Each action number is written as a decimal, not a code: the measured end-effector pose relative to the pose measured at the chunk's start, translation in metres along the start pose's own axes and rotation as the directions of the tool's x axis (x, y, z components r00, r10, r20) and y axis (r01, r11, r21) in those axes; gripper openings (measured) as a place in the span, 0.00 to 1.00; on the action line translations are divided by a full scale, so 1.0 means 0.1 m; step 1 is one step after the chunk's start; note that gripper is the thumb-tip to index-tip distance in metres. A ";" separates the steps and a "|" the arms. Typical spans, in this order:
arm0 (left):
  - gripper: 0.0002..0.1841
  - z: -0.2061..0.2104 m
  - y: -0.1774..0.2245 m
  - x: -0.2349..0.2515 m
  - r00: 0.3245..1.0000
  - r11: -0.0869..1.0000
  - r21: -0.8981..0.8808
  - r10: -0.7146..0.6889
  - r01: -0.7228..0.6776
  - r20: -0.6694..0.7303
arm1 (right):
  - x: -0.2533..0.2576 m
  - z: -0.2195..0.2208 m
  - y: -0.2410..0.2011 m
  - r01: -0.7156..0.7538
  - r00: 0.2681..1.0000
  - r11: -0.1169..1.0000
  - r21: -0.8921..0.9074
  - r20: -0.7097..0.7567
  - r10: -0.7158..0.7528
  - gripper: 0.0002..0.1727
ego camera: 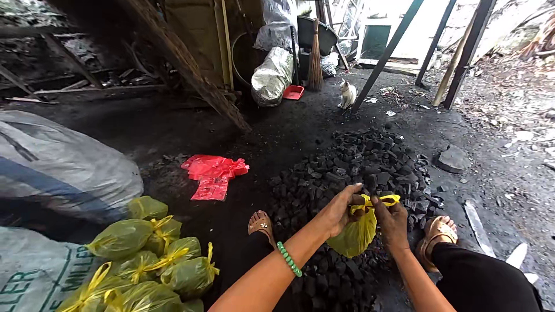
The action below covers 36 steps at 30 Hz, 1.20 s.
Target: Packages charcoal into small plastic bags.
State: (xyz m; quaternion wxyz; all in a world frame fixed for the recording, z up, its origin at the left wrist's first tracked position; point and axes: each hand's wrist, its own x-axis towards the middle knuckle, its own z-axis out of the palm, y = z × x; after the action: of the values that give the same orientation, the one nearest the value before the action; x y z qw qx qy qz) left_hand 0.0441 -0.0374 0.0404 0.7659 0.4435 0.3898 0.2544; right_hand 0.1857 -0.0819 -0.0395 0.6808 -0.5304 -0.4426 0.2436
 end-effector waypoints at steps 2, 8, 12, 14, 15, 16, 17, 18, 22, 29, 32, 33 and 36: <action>0.24 0.00 -0.01 -0.05 0.998 0.954 0.294 0.046 -0.056 0.041 | 0.08 0.00 0.00 0.069 0.998 0.982 -0.174 0.009 -0.069 0.09; 0.28 0.10 0.08 -0.22 0.983 0.283 0.942 0.024 -0.182 0.182 | 0.42 -0.14 0.14 0.677 0.734 0.508 -0.532 0.432 -0.524 0.11; 0.21 0.03 0.07 -0.29 0.966 0.343 0.908 -0.004 -0.241 0.258 | 0.55 -0.48 0.24 0.646 0.764 0.505 -0.573 0.482 -0.430 0.11; 0.19 0.02 0.05 -0.34 0.961 0.388 0.889 -0.031 -0.243 0.276 | 0.55 -0.67 0.36 0.565 0.825 0.528 -0.634 0.446 -0.347 0.09; 0.18 0.03 0.03 -0.36 0.959 0.410 0.878 -0.028 -0.246 0.282 | 0.54 -0.71 0.41 0.533 0.846 0.531 -0.659 0.433 -0.312 0.08; 0.17 0.04 0.01 -0.38 0.960 0.439 0.867 -0.036 -0.234 0.278 | 0.51 -0.72 0.44 0.511 0.859 0.526 -0.680 0.433 -0.275 0.06; 0.17 0.03 -0.01 -0.40 0.963 0.477 0.853 -0.046 -0.213 0.266 | 0.47 -0.73 0.49 0.503 0.863 0.519 -0.691 0.433 -0.260 0.05; 0.17 0.00 -0.02 -0.42 0.968 0.524 0.832 -0.053 -0.182 0.246 | 0.44 -0.71 0.54 0.493 0.869 0.528 -0.692 0.426 -0.252 0.05; 0.11 -0.21 -0.16 -0.29 0.993 0.832 0.549 -0.117 0.080 0.034 | 0.25 -0.63 0.60 0.422 0.905 0.590 -0.688 0.362 -0.225 0.09; 0.07 -0.38 -0.02 -0.02 0.964 0.961 0.211 -0.126 0.177 -0.234 | -0.52 -0.25 0.41 0.476 0.876 0.658 -0.583 0.248 -0.413 0.16; 0.09 -0.29 -0.05 -0.03 0.985 0.914 0.395 -0.024 0.091 -0.171 | -0.67 0.11 0.25 0.662 0.739 0.544 -0.516 0.329 -0.588 0.18; 0.11 -0.27 -0.06 -0.04 0.993 0.889 0.454 0.001 0.054 -0.120 | -0.64 0.16 0.16 0.675 0.730 0.547 -0.494 0.342 -0.591 0.18; 0.16 -0.25 -0.08 -0.11 0.993 0.852 0.510 0.105 -0.117 0.053 | -0.42 0.05 -0.17 0.496 0.867 0.733 -0.466 0.307 -0.391 0.17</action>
State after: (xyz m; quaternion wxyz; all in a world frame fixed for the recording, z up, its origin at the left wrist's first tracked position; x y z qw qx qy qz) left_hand 0.0182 -0.0371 0.0304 0.6088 0.6559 0.4083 0.1803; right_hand 0.1590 -0.1181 -0.0380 0.5006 -0.5499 -0.6685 -0.0092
